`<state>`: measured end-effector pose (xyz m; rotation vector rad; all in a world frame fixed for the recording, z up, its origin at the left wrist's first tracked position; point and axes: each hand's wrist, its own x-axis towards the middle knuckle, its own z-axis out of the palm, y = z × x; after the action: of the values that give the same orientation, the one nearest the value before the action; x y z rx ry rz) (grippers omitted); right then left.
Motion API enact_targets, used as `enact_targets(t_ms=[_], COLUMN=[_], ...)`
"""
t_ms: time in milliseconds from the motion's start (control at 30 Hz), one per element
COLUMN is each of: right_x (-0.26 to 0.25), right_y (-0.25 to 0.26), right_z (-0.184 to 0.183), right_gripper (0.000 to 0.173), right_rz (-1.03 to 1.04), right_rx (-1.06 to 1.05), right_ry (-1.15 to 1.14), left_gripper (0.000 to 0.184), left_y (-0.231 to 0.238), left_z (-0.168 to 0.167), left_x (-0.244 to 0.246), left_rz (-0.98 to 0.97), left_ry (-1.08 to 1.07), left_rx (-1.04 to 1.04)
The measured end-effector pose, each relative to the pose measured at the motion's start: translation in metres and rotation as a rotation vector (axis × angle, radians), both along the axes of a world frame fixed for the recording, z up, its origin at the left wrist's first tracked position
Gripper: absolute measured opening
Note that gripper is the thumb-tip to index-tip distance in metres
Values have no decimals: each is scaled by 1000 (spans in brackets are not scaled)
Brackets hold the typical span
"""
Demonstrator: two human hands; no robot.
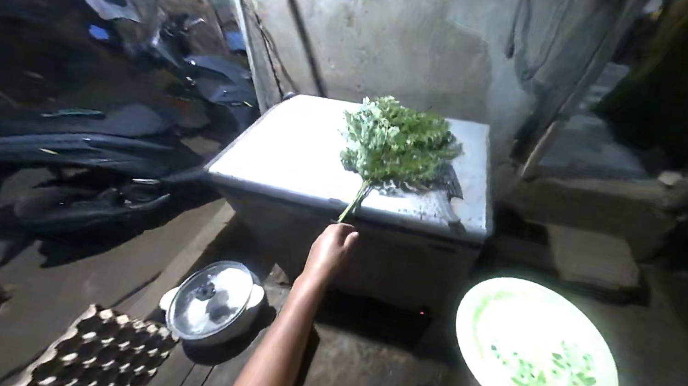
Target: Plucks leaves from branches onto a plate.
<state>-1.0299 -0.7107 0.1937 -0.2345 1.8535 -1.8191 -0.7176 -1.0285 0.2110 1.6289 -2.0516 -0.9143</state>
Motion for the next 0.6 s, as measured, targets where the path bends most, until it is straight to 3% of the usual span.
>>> enact_targets(t_ms=[133, 333, 500, 600], right_x=[-69, -122, -162, -185], right_y=[-84, -193, -260, -298], right_z=[17, 30, 26, 35], right_gripper=[37, 28, 31, 34], right_rz=[80, 155, 180, 196], right_rx=[-12, -11, -15, 5], right_ry=[-13, -52, -6, 26], left_gripper=[43, 63, 49, 48], left_y=[-81, -169, -203, -206], left_z=[8, -16, -32, -22], left_x=[-50, -98, -116, -115], left_rz=[132, 287, 315, 377], left_ry=[-163, -384, -424, -255], left_rx=[52, 169, 247, 198])
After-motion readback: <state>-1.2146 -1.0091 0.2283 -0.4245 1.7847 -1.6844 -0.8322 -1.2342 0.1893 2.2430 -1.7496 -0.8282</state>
